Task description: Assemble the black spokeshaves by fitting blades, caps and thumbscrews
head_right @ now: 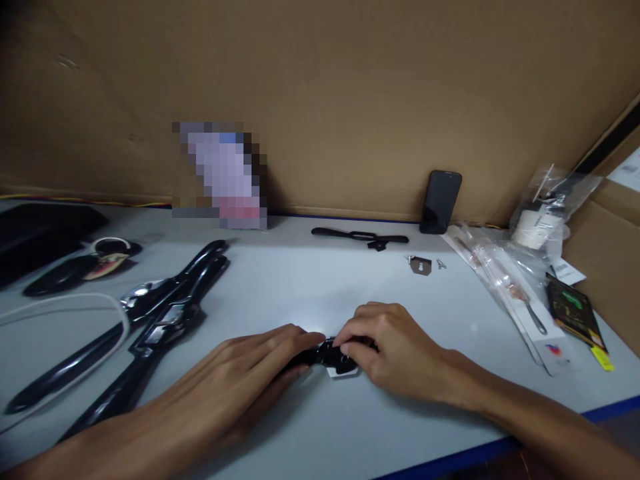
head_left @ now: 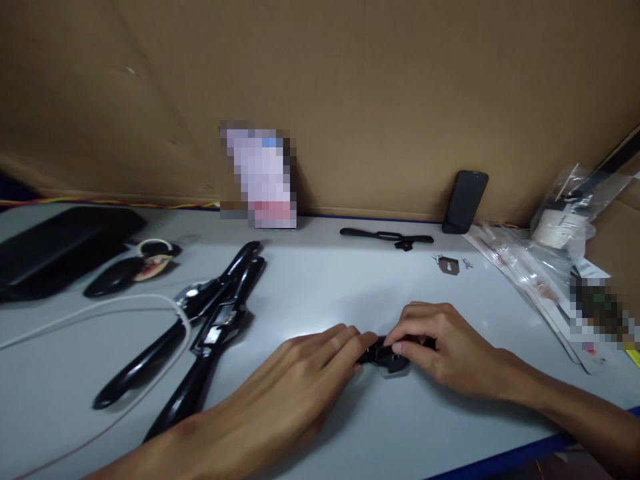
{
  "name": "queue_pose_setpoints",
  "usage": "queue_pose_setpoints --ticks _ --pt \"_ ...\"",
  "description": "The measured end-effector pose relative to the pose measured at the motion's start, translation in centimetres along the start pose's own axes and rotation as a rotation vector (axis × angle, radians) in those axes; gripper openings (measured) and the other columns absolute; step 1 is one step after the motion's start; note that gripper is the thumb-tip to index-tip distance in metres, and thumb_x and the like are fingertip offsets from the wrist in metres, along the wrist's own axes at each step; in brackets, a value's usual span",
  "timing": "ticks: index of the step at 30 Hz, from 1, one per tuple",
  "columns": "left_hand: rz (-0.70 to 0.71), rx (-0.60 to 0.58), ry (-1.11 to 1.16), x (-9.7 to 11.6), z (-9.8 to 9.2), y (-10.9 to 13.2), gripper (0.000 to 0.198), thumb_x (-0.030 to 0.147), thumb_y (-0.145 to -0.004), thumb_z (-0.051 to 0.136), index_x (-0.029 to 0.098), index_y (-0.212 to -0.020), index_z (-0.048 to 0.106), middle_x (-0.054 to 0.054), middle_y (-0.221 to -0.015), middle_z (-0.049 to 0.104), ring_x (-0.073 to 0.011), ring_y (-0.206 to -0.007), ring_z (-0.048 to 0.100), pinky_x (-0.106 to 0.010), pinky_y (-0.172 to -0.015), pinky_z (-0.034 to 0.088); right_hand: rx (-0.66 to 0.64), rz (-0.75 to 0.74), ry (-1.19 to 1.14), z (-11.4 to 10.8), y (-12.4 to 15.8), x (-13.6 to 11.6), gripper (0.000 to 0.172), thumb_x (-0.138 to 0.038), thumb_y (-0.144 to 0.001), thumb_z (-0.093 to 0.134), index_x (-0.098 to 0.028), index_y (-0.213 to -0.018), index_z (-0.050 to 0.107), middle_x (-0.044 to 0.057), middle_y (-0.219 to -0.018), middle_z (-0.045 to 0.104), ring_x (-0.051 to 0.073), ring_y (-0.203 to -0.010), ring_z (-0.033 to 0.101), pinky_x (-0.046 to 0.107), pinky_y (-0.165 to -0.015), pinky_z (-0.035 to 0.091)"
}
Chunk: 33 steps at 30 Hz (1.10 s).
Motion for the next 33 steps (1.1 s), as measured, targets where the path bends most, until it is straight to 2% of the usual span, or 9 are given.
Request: queue_pose_setpoints --ticks 11,13,15,17,20,22,25,29,33 --pt "0.025 0.014 -0.028 -0.2 0.3 0.5 0.047 0.002 -0.1 0.038 0.024 -0.138 0.055 -0.004 -0.101 0.07 -0.0213 -0.077 0.071 -0.031 -0.062 0.057 0.129 -0.048 0.128 0.0 0.5 0.0 0.016 -0.009 -0.094 0.066 -0.019 -0.096 0.077 0.004 -0.093 0.071 0.015 -0.075 0.065 0.028 -0.07 0.052" --pt "0.019 0.005 -0.033 -0.5 0.5 0.7 0.048 0.004 -0.102 0.038 0.025 -0.143 0.053 -0.005 -0.103 0.072 -0.0208 -0.077 0.072 -0.031 -0.064 0.058 0.21 -0.043 0.153 -2.2 0.1 0.6 0.013 -0.014 -0.096 0.066 -0.019 -0.097 0.078 0.004 -0.092 0.073 0.014 -0.071 0.063 0.028 -0.068 0.05" --pt "0.021 0.002 -0.043 -0.8 0.6 1.0 0.049 0.006 -0.104 0.038 0.026 -0.147 0.051 -0.005 -0.106 0.073 -0.0203 -0.08 0.074 -0.03 -0.066 0.059 0.325 -0.001 0.275 -5.8 -0.3 2.0 0.015 -0.016 -0.099 0.065 -0.019 -0.094 0.079 0.004 -0.088 0.074 0.016 -0.073 0.064 0.029 -0.069 0.049" --pt "0.036 0.021 -0.05 -1.2 0.7 1.3 0.048 0.006 -0.105 0.04 0.026 -0.146 0.054 -0.007 -0.109 0.074 -0.0205 -0.084 0.076 -0.028 -0.068 0.06 0.441 0.172 0.494 -9.9 -0.3 4.7 0.016 -0.015 -0.098 0.064 -0.02 -0.092 0.079 0.004 -0.09 0.077 0.018 -0.079 0.067 0.03 -0.073 0.049" --pt "0.054 0.056 -0.055 -1.5 0.8 1.5 0.044 0.01 -0.105 0.045 0.026 -0.143 0.059 -0.007 -0.107 0.076 -0.0209 -0.085 0.077 -0.026 -0.07 0.06 0.451 0.275 0.582 -12.7 -0.5 8.1 0.016 -0.012 -0.096 0.065 -0.018 -0.094 0.079 0.007 -0.091 0.078 0.02 -0.08 0.069 0.032 -0.076 0.05" --pt "0.05 0.067 -0.051 -1.6 0.7 1.5 0.045 0.01 -0.103 0.046 0.026 -0.143 0.06 -0.007 -0.106 0.076 -0.0207 -0.083 0.076 -0.026 -0.07 0.061 0.424 0.296 0.621 -12.4 -0.8 9.6 0.015 -0.018 -0.1 0.065 -0.018 -0.103 0.08 0.008 -0.098 0.079 0.022 -0.087 0.07 0.034 -0.081 0.051" --pt "0.039 0.049 -0.048 -1.0 0.2 1.1 0.061 0.0 -0.095 0.042 0.028 -0.147 0.058 -0.007 -0.107 0.076 -0.0199 -0.079 0.074 -0.026 -0.069 0.061 0.367 0.296 0.672 -10.3 -1.5 10.5 0.016 -0.027 -0.102 0.068 -0.018 -0.11 0.079 0.012 -0.108 0.077 0.027 -0.102 0.068 0.039 -0.09 0.051" --pt "0.096 -0.023 -0.081 0.3 -0.3 0.5 0.083 -0.009 -0.078 0.04 0.031 -0.148 0.058 -0.005 -0.112 0.071 -0.0184 -0.078 0.073 -0.026 -0.064 0.06 0.318 0.28 0.687 -8.4 -2.3 10.5 0.014 -0.015 -0.1 0.065 -0.018 -0.101 0.078 0.012 -0.106 0.073 0.03 -0.108 0.063 0.041 -0.092 0.05" --pt "0.166 0.01 -0.117 1.1 -0.7 0.0 0.081 -0.011 -0.073 0.04 0.026 -0.142 0.063 -0.006 -0.107 0.068 -0.0184 -0.075 0.072 -0.027 -0.059 0.059 0.318 0.246 0.655 -8.4 -2.7 10.0 0.013 -0.01 -0.097 0.064 -0.016 -0.097 0.075 0.013 -0.103 0.073 0.03 -0.103 0.063 0.04 -0.088 0.049"
Point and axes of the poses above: each hand's wrist, its own y-axis away from the middle knuckle, its own z-axis out of the palm, x = y × z, the point moved 9 cm from there along -y, towards the middle knuckle
